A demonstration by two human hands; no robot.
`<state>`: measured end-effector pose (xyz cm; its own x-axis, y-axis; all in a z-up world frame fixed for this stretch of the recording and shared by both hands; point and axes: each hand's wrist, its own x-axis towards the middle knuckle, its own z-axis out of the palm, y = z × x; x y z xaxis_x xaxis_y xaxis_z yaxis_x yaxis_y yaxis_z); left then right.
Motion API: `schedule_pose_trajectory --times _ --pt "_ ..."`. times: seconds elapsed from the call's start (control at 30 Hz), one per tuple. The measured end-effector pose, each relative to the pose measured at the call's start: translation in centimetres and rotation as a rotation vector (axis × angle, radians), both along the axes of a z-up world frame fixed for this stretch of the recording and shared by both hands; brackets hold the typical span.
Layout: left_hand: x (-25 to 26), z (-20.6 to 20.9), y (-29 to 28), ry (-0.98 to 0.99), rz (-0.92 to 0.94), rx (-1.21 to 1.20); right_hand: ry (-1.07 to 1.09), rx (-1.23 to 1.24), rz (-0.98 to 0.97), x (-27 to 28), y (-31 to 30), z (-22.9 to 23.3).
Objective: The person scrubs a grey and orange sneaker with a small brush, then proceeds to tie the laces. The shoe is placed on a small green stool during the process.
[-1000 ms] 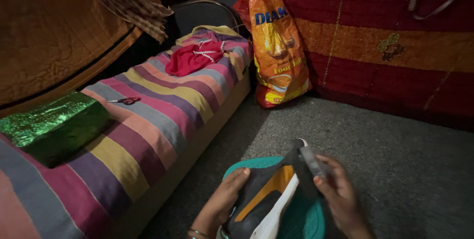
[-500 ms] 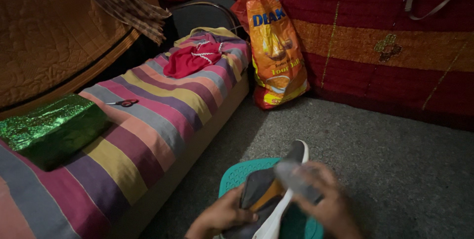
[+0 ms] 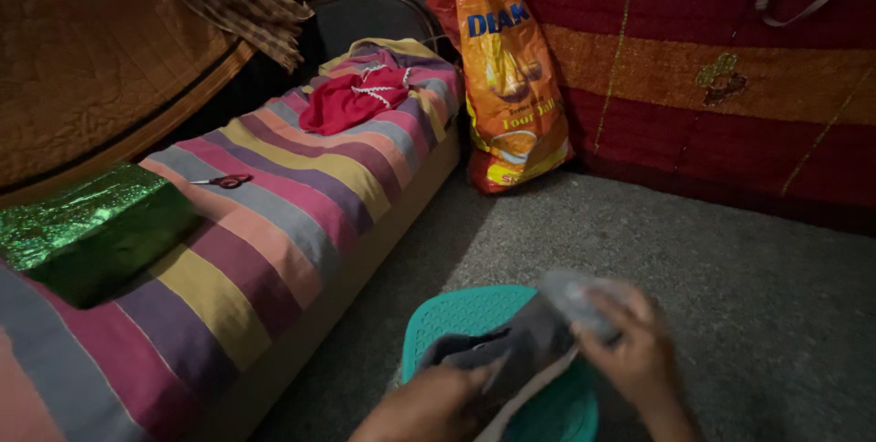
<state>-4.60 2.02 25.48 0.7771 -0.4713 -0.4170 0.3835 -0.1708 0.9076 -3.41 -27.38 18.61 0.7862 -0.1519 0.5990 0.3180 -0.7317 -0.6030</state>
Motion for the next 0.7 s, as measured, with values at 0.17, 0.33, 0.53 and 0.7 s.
schedule_pose_trajectory --times 0.17,0.33,0.53,0.7 --pt "-0.1 0.2 1.7 -0.236 -0.424 0.728 0.063 0.146 -0.242 1.6 -2.3 1.1" --pt "-0.2 -1.3 2.3 -0.754 -0.781 0.809 0.225 0.222 0.168 -1.2 1.7 0.8" --pt "-0.1 -1.4 1.7 -0.657 -0.773 0.903 0.349 0.049 -0.06 0.9 1.3 1.5" --pt "-0.7 0.3 1.5 -0.642 -0.715 0.892 0.027 -0.027 -0.061 0.4 0.4 0.6"
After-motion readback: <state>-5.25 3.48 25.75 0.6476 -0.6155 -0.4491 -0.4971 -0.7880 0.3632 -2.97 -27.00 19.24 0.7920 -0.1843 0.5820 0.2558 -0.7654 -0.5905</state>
